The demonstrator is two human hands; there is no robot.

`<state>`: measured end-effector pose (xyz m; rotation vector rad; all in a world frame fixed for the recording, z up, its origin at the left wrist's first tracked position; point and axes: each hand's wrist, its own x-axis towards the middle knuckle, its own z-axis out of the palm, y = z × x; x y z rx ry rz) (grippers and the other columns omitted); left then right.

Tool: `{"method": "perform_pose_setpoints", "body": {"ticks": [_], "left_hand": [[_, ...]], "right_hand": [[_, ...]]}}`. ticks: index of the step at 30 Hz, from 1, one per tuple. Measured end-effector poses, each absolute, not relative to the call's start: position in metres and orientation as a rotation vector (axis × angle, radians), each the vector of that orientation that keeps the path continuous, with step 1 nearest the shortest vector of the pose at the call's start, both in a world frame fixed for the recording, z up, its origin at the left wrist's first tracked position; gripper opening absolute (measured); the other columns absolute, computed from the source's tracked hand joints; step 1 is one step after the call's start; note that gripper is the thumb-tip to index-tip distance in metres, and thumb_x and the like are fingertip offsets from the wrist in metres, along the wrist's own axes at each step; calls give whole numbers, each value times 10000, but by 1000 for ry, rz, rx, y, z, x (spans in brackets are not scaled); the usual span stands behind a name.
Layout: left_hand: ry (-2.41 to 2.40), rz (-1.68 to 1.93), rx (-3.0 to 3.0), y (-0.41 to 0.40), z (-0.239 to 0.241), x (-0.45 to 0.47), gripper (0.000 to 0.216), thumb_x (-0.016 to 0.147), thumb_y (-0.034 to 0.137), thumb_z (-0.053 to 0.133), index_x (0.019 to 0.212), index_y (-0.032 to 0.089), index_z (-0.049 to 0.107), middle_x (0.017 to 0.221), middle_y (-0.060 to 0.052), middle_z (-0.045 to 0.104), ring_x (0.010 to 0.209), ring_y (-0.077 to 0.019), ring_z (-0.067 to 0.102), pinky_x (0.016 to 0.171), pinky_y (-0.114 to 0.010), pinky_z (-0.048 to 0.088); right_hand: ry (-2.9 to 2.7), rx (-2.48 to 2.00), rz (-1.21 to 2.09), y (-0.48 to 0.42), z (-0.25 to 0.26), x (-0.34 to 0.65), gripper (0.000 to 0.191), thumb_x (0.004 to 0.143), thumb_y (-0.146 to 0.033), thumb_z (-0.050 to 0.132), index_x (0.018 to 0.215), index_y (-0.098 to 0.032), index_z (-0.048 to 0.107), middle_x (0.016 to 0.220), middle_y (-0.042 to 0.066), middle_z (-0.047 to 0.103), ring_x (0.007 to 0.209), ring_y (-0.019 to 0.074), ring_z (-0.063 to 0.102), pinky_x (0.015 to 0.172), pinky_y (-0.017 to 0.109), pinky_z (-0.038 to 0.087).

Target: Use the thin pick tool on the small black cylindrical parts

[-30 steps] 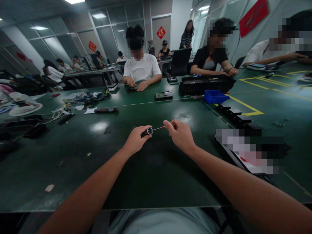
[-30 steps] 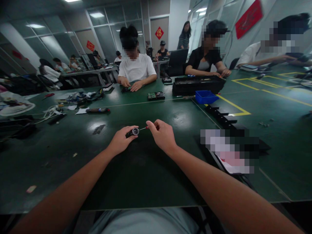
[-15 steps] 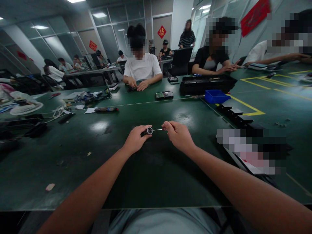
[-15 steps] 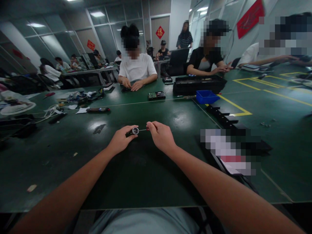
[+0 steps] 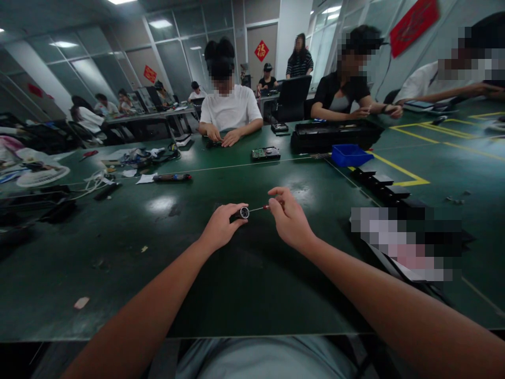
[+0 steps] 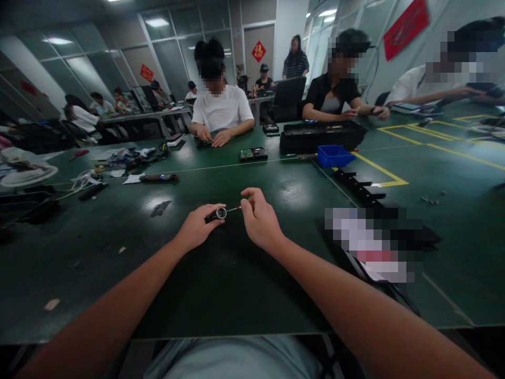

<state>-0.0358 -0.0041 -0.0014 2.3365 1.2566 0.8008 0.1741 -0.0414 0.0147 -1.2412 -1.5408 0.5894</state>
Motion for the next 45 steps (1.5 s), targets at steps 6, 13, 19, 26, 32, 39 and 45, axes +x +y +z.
{"method": "perform_pose_setpoints", "body": {"ticks": [6, 13, 19, 26, 32, 39, 45], "left_hand": [[1265, 851, 2281, -6, 1, -34, 399, 880, 236, 673, 1276, 259, 631, 1249, -58, 668, 1175, -242, 595, 1056, -434, 419], [1203, 875, 2448, 0, 2, -40, 380, 885, 213, 673, 1261, 261, 638, 1251, -62, 666, 1172, -235, 590, 1044, -435, 414], [1265, 777, 2415, 2, -3, -41, 384, 879, 221, 679, 1259, 264, 641, 1201, -51, 682, 1115, -236, 603, 1004, -420, 428], [1261, 754, 2399, -2, -3, -37, 393, 892, 265, 668, 1282, 274, 626, 1182, -44, 689, 1090, -239, 604, 1006, -428, 422], [1302, 759, 2364, -3, 0, -36, 398, 903, 273, 657, 1299, 273, 622, 1207, -41, 693, 1092, -242, 613, 1008, -424, 424], [1321, 768, 2382, -3, 0, -37, 407, 897, 263, 673, 1301, 270, 622, 1196, -32, 700, 1073, -233, 617, 1002, -413, 428], [1319, 780, 2398, -2, -2, -38, 415, 905, 284, 666, 1316, 276, 610, 1187, -32, 698, 1056, -230, 615, 992, -418, 431]], "right_hand": [[-1261, -1035, 839, -30, 7, 172, 210, 890, -426, 578, 915, -219, 605, 814, 32, 660, 766, 185, 632, 768, 365, 516], [-995, -1075, 1248, -11, -7, 178, 289, 870, -505, 566, 793, -228, 569, 681, 9, 577, 629, 174, 604, 729, 384, 566], [-976, -1105, 1093, -10, -10, 177, 281, 853, -497, 589, 838, -217, 585, 748, 18, 618, 655, 156, 601, 687, 339, 541], [-1067, -1035, 1071, -15, -6, 175, 300, 818, -488, 641, 878, -194, 617, 786, 24, 654, 700, 160, 634, 715, 344, 533], [-1083, -1049, 1034, -17, -4, 176, 259, 842, -444, 635, 884, -189, 635, 800, 33, 674, 712, 162, 644, 730, 350, 533], [-1064, -1033, 1059, -16, -6, 176, 248, 831, -437, 653, 877, -194, 637, 786, 25, 680, 710, 162, 651, 729, 349, 539], [-1062, -1052, 1037, -17, -7, 175, 248, 834, -435, 647, 885, -193, 634, 799, 31, 682, 725, 168, 661, 736, 352, 544]]}}
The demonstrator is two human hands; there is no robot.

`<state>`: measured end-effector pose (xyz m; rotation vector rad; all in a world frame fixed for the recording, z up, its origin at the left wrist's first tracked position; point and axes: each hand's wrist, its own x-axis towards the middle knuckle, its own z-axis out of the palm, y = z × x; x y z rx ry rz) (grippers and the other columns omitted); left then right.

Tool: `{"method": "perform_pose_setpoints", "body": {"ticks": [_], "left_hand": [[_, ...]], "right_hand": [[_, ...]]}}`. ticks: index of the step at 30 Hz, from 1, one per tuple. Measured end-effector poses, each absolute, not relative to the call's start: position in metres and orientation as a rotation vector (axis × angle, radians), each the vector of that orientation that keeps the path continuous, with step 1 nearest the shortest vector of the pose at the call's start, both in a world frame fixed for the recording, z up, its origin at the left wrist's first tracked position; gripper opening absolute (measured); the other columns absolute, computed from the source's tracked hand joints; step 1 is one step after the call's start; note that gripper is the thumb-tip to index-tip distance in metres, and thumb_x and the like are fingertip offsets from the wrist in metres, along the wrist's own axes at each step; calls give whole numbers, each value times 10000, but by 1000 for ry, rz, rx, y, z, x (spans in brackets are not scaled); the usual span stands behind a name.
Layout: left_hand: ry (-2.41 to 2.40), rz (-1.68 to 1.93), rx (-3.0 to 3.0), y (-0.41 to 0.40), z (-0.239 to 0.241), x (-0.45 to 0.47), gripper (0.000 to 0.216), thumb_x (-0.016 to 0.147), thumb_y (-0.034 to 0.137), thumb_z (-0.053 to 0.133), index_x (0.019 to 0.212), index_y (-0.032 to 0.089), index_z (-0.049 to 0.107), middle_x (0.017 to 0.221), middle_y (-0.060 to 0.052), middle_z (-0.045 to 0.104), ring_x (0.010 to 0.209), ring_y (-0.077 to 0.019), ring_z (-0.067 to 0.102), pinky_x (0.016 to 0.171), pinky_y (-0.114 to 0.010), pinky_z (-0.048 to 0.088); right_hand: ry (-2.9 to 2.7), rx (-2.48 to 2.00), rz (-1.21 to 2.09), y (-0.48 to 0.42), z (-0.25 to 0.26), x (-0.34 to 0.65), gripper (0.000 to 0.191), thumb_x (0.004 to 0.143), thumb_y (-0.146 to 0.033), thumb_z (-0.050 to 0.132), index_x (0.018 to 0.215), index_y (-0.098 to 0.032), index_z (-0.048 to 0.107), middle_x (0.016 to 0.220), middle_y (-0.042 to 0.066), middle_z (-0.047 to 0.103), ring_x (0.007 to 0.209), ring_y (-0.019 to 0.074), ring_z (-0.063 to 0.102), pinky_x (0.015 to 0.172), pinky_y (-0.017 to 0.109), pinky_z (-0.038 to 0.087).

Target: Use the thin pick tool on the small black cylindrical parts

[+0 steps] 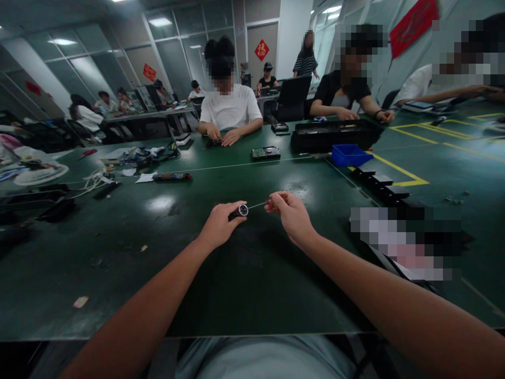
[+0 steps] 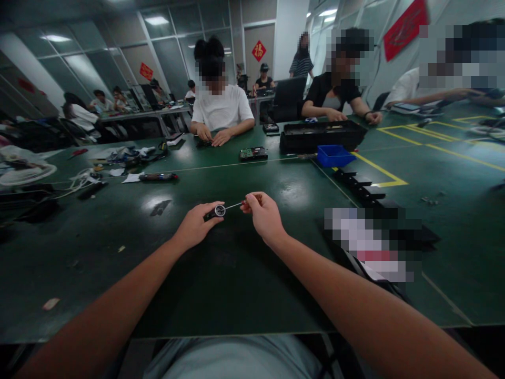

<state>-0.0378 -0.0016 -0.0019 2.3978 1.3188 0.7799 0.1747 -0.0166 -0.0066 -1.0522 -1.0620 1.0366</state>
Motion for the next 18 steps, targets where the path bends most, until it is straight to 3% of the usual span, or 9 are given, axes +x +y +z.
{"method": "perform_pose_setpoints", "body": {"ticks": [5, 8, 12, 18], "left_hand": [[1309, 756, 2426, -1, -2, -39, 409, 907, 277, 665, 1313, 272, 612, 1186, -30, 698, 1053, -229, 612, 984, -419, 428], [1325, 744, 2444, -2, 0, -39, 406, 905, 279, 668, 1307, 266, 616, 1158, -34, 704, 1044, -232, 612, 984, -426, 425], [1339, 724, 2472, -3, 1, -39, 398, 910, 285, 662, 1305, 256, 619, 1152, -44, 705, 1058, -241, 606, 1020, -455, 402], [1321, 718, 2481, 1, -3, -42, 387, 906, 267, 663, 1290, 246, 623, 1182, -53, 700, 1077, -241, 612, 1035, -470, 396]], "right_hand": [[-1189, -1132, 970, -21, 2, 178, 295, 849, -481, 630, 853, -186, 637, 755, 41, 695, 692, 173, 660, 688, 327, 519], [-1413, -1392, 733, -27, 10, 181, 465, 878, -607, 566, 672, -194, 616, 544, 7, 603, 511, 147, 554, 560, 297, 415], [-1544, -1500, 572, -32, 17, 181, 635, 907, -700, 438, 540, -201, 580, 469, 0, 512, 457, 135, 477, 509, 298, 312], [-1611, -1576, 631, -27, 16, 182, 564, 922, -631, 465, 589, -199, 611, 480, 0, 527, 465, 142, 487, 511, 301, 308]]}}
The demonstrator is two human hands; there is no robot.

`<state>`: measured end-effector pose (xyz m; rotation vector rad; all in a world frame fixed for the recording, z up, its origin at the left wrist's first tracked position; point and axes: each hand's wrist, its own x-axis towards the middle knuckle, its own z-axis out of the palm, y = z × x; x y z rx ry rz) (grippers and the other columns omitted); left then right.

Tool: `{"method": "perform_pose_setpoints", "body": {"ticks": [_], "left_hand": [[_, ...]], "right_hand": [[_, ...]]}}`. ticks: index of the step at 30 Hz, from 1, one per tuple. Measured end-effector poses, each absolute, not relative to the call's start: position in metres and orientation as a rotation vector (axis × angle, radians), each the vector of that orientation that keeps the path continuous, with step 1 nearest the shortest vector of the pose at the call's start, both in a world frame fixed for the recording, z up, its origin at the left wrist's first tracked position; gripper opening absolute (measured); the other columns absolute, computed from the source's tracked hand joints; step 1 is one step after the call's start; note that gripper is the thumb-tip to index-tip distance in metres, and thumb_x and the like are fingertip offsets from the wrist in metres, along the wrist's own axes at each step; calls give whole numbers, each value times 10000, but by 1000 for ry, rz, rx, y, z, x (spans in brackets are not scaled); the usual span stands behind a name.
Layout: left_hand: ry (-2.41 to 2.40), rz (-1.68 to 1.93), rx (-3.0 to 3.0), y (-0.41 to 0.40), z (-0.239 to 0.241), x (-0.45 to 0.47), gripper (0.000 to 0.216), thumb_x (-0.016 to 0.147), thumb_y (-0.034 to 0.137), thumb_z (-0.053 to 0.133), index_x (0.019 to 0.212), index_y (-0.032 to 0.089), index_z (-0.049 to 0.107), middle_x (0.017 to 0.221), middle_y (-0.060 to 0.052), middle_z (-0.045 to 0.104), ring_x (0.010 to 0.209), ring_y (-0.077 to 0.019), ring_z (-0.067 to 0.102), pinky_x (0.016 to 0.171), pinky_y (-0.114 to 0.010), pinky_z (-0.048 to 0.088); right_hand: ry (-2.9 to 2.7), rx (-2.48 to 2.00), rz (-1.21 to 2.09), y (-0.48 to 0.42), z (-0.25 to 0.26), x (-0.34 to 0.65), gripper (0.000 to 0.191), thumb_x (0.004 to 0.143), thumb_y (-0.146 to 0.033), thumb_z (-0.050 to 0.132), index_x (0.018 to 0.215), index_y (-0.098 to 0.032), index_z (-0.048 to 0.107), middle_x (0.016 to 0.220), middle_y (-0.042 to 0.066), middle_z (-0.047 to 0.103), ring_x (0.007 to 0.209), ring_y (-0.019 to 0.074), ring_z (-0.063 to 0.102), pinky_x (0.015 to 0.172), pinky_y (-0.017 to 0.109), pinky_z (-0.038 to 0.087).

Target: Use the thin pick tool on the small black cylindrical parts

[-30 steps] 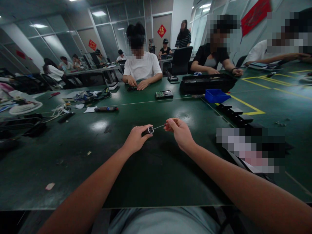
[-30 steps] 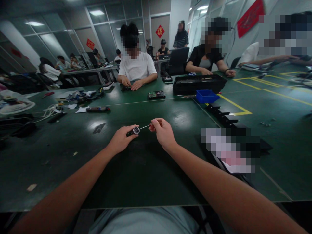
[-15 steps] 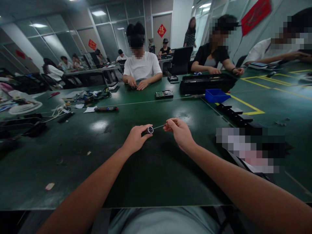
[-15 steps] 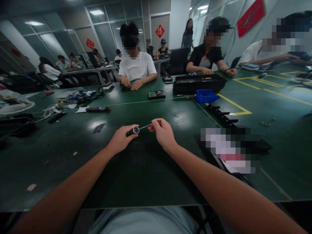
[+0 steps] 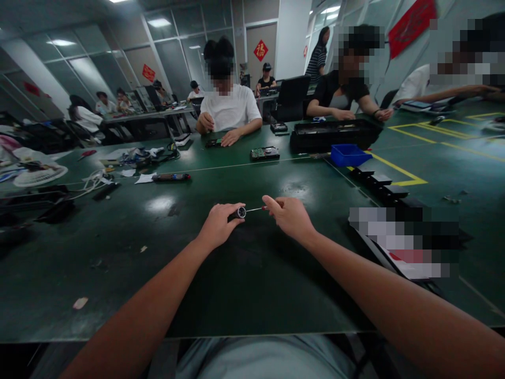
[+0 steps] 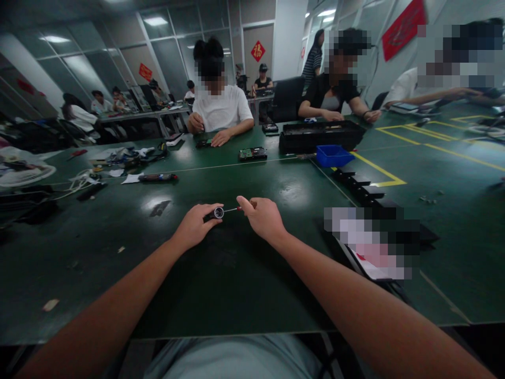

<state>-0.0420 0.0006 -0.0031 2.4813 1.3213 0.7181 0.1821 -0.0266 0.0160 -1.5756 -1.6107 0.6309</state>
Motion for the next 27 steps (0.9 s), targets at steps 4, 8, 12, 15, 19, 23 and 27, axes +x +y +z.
{"method": "perform_pose_setpoints", "body": {"ticks": [4, 8, 12, 15, 19, 23, 27], "left_hand": [[1306, 714, 2498, 1, -5, -42, 379, 903, 258, 665, 1280, 254, 626, 1183, -50, 702, 1083, -240, 617, 1035, -468, 397], [1305, 716, 2477, 1, -5, -41, 373, 902, 250, 663, 1273, 258, 632, 1189, -48, 701, 1101, -238, 615, 1019, -449, 417], [1353, 760, 2436, 2, -3, -42, 378, 901, 250, 664, 1277, 248, 636, 1181, -54, 701, 1089, -238, 618, 1004, -427, 432], [1355, 744, 2439, 1, -3, -41, 383, 905, 258, 659, 1287, 255, 628, 1180, -53, 700, 1088, -241, 614, 1032, -458, 409], [1328, 695, 2458, 0, -4, -40, 381, 920, 277, 640, 1299, 274, 612, 1200, -53, 693, 1119, -246, 604, 1088, -523, 348], [1340, 705, 2436, -1, -4, -39, 378, 923, 285, 633, 1300, 268, 608, 1227, -59, 684, 1140, -251, 597, 1104, -537, 325], [1349, 704, 2423, -2, -4, -38, 381, 919, 280, 638, 1299, 272, 608, 1238, -55, 680, 1157, -253, 591, 1118, -549, 304]], "right_hand": [[-1652, -1490, 673, -26, 17, 183, 420, 929, -528, 504, 726, -193, 654, 553, -2, 576, 506, 150, 518, 544, 305, 364], [-1747, -1238, 681, -30, 16, 183, 217, 923, -343, 523, 963, -192, 673, 781, 25, 668, 689, 166, 597, 650, 306, 438], [-1754, -1194, 738, -31, 12, 181, 240, 927, -335, 524, 1060, -201, 672, 812, 23, 679, 728, 170, 618, 668, 304, 456], [-1668, -1313, 758, -30, 11, 180, 378, 982, -455, 423, 1006, -191, 692, 712, 16, 651, 598, 158, 592, 594, 304, 441], [-1563, -1334, 781, -28, 10, 180, 362, 984, -425, 400, 1094, -186, 649, 701, 4, 613, 576, 158, 575, 567, 304, 440], [-1537, -1242, 819, -30, 9, 179, 298, 948, -336, 450, 1198, -215, 560, 716, -20, 578, 659, 168, 573, 606, 301, 447], [-1535, -1215, 838, -33, 11, 178, 273, 971, -400, 413, 983, -221, 618, 690, -19, 539, 644, 160, 551, 606, 299, 445]]}}
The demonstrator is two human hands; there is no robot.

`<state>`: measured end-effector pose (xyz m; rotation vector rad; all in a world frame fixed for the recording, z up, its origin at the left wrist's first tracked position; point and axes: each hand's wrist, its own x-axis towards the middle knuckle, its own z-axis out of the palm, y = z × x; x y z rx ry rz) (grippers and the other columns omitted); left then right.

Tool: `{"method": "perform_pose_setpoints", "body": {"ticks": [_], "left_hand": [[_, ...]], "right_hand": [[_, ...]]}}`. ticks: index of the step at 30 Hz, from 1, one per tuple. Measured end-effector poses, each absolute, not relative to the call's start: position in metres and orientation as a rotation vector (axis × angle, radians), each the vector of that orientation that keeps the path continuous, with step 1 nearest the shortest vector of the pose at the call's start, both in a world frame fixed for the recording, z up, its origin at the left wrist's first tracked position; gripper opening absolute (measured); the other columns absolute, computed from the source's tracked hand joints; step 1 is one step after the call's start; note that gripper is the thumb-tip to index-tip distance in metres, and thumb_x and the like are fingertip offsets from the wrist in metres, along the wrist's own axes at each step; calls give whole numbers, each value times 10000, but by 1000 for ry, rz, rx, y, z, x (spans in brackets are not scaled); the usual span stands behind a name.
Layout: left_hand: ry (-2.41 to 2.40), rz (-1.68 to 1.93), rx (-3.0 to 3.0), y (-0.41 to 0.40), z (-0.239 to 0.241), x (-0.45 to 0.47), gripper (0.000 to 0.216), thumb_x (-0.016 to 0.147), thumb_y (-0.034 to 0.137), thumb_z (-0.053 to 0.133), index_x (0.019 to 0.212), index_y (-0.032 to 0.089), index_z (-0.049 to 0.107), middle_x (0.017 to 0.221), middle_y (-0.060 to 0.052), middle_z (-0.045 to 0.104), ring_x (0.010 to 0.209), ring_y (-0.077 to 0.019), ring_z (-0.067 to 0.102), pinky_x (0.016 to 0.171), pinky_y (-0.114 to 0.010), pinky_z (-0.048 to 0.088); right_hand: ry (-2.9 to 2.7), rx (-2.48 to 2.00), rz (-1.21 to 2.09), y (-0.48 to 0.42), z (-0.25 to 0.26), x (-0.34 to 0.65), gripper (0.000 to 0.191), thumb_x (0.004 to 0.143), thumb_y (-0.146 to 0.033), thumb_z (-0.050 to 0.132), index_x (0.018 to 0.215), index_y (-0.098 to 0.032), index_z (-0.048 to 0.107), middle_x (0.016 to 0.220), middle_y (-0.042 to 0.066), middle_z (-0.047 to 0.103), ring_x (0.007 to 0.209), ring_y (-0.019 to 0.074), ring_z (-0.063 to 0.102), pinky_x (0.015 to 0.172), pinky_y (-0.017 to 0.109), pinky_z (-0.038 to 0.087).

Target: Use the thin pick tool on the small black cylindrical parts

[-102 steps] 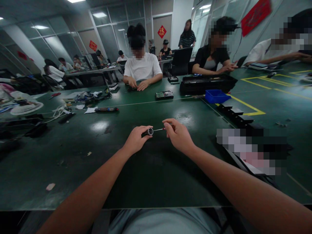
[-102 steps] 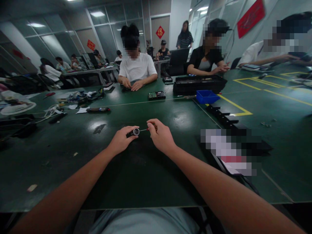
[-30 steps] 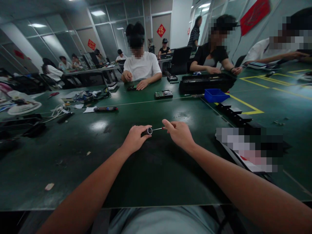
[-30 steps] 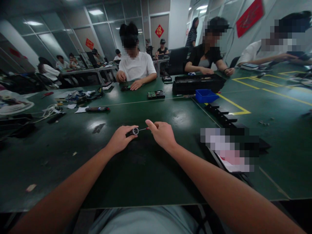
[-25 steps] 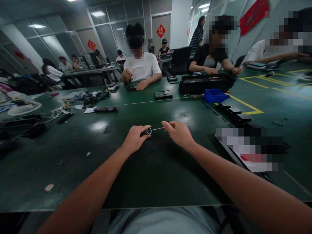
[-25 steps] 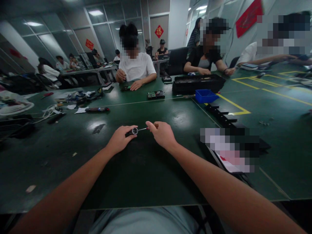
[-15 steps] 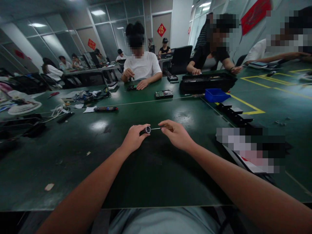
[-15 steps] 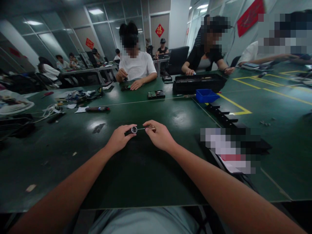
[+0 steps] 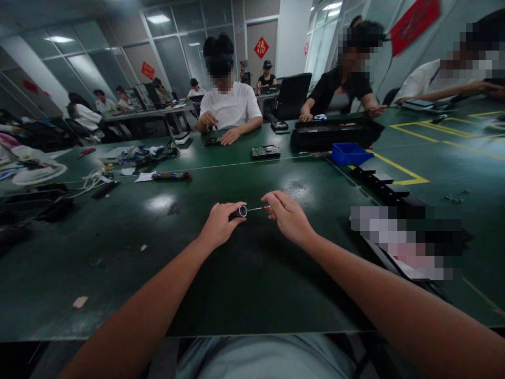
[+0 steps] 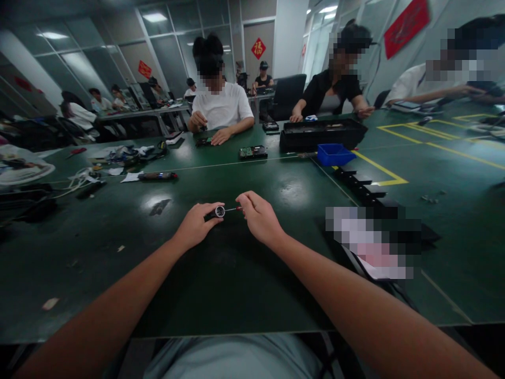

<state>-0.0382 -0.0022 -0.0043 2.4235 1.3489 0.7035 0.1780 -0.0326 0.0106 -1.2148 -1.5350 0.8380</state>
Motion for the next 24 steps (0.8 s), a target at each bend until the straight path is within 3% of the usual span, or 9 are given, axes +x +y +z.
{"method": "perform_pose_setpoints", "body": {"ticks": [2, 6, 12, 18, 24], "left_hand": [[1347, 690, 2427, -3, -5, -37, 382, 918, 278, 639, 1298, 284, 606, 1234, -45, 681, 1165, -253, 589, 1121, -558, 294], [1373, 730, 2410, -2, -3, -36, 385, 911, 286, 651, 1294, 277, 609, 1213, -47, 686, 1132, -250, 602, 1096, -529, 337], [1372, 758, 2409, -6, 0, -35, 383, 918, 294, 646, 1299, 284, 601, 1240, -49, 675, 1164, -251, 587, 1140, -579, 262], [1316, 688, 2575, -8, 4, -33, 366, 925, 260, 627, 1285, 323, 605, 1280, -34, 657, 1232, -247, 550, 1189, -619, 128], [1348, 569, 2539, -4, -1, -34, 389, 923, 292, 628, 1309, 321, 591, 1231, -45, 668, 1192, -268, 563, 1168, -654, 154]], "right_hand": [[-1517, -1239, 820, -32, 11, 178, 320, 984, -434, 383, 931, -220, 616, 688, -15, 537, 617, 155, 535, 589, 300, 440], [-1445, -1185, 791, -30, 6, 177, 211, 943, -366, 478, 1082, -224, 548, 776, -7, 608, 667, 161, 568, 634, 314, 461], [-1229, -1018, 937, -23, 3, 175, 245, 893, -442, 580, 904, -199, 606, 793, 28, 652, 724, 166, 621, 746, 345, 526], [-934, -1098, 1202, -11, -1, 181, 254, 901, -447, 550, 808, -211, 558, 684, 9, 582, 608, 151, 595, 652, 327, 539], [-1049, -1202, 963, -10, -7, 180, 295, 916, -502, 503, 854, -218, 554, 744, 17, 616, 650, 153, 612, 586, 287, 490]]}}
